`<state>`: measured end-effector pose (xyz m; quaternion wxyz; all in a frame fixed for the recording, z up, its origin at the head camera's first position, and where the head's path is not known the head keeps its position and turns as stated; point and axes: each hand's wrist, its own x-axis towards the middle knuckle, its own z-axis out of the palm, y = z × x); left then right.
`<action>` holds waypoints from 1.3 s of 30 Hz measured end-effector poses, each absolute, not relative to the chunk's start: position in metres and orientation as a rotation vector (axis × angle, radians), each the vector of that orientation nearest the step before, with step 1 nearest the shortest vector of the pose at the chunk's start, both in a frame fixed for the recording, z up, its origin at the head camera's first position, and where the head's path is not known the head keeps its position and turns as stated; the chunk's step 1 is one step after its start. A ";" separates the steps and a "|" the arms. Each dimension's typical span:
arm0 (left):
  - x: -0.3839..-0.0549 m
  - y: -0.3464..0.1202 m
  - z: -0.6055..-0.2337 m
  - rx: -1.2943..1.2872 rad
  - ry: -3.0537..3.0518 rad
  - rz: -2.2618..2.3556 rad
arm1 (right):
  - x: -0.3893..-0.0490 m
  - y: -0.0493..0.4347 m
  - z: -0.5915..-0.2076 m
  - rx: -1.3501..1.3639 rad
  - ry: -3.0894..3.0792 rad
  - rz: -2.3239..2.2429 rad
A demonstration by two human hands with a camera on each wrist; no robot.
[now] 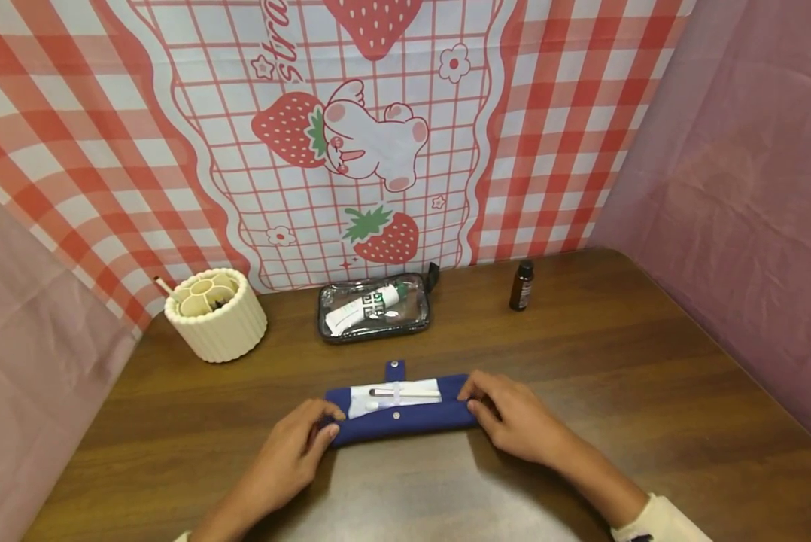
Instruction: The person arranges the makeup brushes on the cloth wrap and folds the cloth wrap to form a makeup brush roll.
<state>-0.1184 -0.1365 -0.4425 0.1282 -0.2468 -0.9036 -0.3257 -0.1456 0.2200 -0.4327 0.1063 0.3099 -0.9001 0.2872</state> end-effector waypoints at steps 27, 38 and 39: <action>-0.120 -0.137 -0.442 -0.725 -2.653 -0.884 | -0.147 0.224 -0.431 1.056 -2.622 0.614; -0.134 -0.139 -0.441 -0.877 -2.573 -0.932 | -0.161 0.217 -0.427 1.036 -2.737 0.747; -0.135 -0.139 -0.440 -0.899 -2.565 -0.942 | -0.162 0.216 -0.427 1.042 -2.758 0.754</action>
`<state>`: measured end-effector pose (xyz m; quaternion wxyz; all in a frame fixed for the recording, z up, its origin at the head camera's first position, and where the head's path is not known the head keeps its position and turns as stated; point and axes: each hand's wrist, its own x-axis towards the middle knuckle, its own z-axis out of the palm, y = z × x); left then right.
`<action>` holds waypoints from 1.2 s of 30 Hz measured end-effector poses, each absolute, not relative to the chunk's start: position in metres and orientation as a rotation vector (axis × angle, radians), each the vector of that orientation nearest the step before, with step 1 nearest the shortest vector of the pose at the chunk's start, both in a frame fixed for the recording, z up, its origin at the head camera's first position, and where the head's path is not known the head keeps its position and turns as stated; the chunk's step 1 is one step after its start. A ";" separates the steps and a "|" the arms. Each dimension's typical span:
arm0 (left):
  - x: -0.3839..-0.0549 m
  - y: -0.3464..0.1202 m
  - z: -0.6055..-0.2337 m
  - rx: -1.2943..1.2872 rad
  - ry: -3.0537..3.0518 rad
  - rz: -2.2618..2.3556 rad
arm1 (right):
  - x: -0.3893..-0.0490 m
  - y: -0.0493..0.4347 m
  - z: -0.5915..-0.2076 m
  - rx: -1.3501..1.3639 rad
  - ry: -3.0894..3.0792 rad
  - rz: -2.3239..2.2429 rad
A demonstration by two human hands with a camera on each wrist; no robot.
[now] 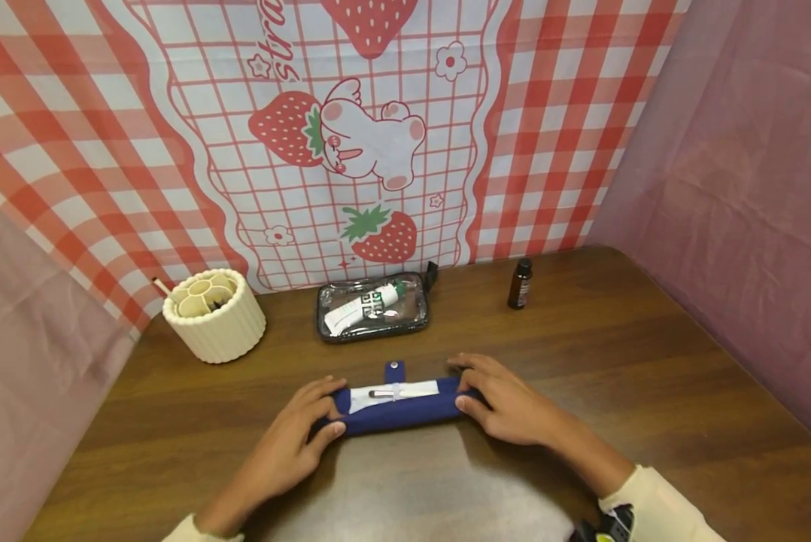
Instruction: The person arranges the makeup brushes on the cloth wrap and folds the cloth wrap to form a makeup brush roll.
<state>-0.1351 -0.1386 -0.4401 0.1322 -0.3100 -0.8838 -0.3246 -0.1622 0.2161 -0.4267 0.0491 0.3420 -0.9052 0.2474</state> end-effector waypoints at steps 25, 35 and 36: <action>-0.145 -0.139 -0.443 -0.939 -2.491 -1.006 | -0.173 0.190 -0.412 1.278 -2.841 0.899; -0.144 -0.139 -0.443 -0.898 -2.547 -0.978 | -0.195 0.153 -0.411 1.078 -2.814 1.102; -0.145 -0.139 -0.443 -0.897 -2.549 -0.980 | -0.196 0.149 -0.412 1.056 -2.791 1.129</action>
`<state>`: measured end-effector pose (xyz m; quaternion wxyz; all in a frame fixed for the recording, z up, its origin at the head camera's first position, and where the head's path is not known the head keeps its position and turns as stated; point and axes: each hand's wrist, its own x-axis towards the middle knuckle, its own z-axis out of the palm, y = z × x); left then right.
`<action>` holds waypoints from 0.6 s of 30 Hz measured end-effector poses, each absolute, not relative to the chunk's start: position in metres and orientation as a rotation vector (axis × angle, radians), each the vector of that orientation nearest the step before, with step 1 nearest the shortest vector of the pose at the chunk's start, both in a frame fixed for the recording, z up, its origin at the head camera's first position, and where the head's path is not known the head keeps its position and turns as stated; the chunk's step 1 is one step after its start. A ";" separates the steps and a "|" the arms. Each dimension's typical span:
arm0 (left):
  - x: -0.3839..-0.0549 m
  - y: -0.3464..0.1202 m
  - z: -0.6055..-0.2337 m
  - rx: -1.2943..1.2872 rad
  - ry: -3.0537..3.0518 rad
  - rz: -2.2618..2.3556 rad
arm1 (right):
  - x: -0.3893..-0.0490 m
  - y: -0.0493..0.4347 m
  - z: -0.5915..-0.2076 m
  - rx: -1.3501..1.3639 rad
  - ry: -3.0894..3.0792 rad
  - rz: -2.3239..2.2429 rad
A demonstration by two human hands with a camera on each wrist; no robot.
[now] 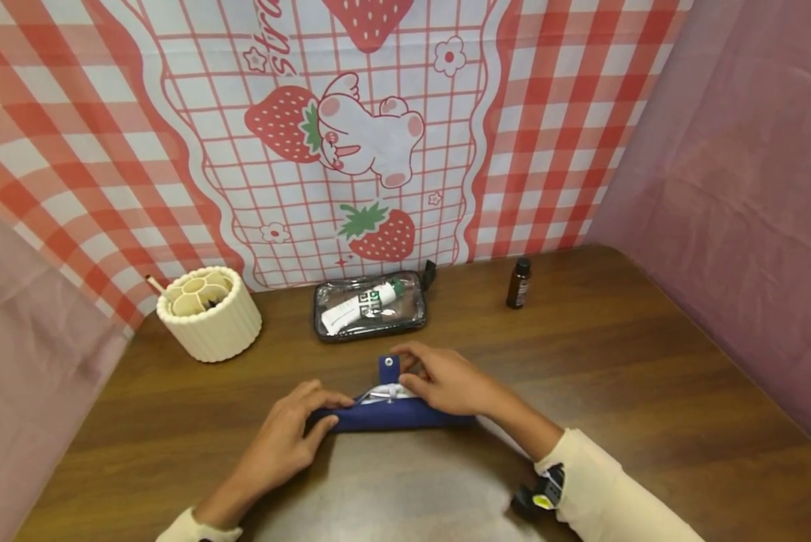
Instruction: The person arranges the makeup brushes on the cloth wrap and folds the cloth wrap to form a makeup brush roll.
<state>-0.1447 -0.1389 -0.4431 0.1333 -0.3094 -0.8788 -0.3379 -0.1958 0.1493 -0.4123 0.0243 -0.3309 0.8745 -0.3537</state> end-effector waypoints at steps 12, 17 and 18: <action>-0.145 -0.138 -0.442 -0.860 -2.570 -0.993 | -0.193 0.136 -0.427 -1.279 2.717 -1.194; -0.144 -0.137 -0.443 -0.855 -2.565 -0.977 | -0.196 0.143 -0.430 -1.429 2.624 -1.156; -0.144 -0.137 -0.444 -0.853 -2.565 -0.978 | -0.196 0.144 -0.430 -1.436 2.608 -1.149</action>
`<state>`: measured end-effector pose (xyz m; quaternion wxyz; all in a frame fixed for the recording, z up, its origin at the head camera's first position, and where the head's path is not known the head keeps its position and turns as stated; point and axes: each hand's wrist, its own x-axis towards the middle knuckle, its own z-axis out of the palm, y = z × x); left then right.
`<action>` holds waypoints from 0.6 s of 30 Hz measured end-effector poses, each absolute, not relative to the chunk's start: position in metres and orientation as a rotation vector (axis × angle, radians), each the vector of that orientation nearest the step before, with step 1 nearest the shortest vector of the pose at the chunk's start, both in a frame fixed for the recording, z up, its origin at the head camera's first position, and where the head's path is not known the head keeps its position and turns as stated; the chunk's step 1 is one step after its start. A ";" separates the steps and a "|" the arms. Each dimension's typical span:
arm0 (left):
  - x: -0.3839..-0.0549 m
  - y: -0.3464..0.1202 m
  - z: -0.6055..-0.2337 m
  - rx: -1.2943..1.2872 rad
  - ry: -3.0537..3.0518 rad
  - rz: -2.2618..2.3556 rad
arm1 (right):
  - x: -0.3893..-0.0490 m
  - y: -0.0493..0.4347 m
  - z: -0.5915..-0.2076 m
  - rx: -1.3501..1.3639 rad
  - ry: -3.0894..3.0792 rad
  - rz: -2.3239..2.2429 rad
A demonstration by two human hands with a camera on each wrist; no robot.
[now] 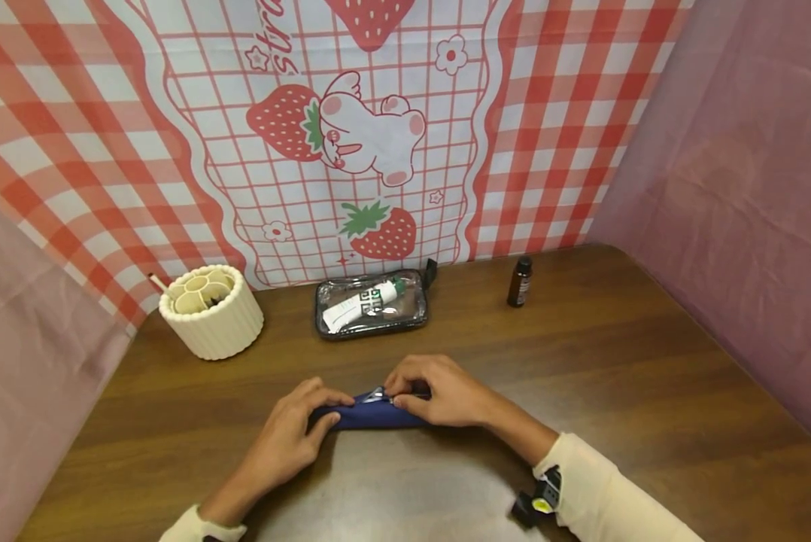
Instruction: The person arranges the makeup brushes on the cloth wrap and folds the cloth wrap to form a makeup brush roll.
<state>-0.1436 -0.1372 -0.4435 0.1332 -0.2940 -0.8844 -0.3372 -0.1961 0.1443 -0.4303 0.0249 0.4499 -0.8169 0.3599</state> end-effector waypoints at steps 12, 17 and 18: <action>-0.144 -0.135 -0.446 -0.841 -2.574 -0.978 | -0.187 0.149 -0.428 1.482 -2.463 0.829; -0.143 -0.135 -0.445 -0.830 -2.585 -0.974 | -0.184 0.148 -0.429 1.499 -2.348 0.705; -0.143 -0.135 -0.445 -0.831 -2.588 -0.973 | -0.183 0.148 -0.428 1.498 -2.336 0.684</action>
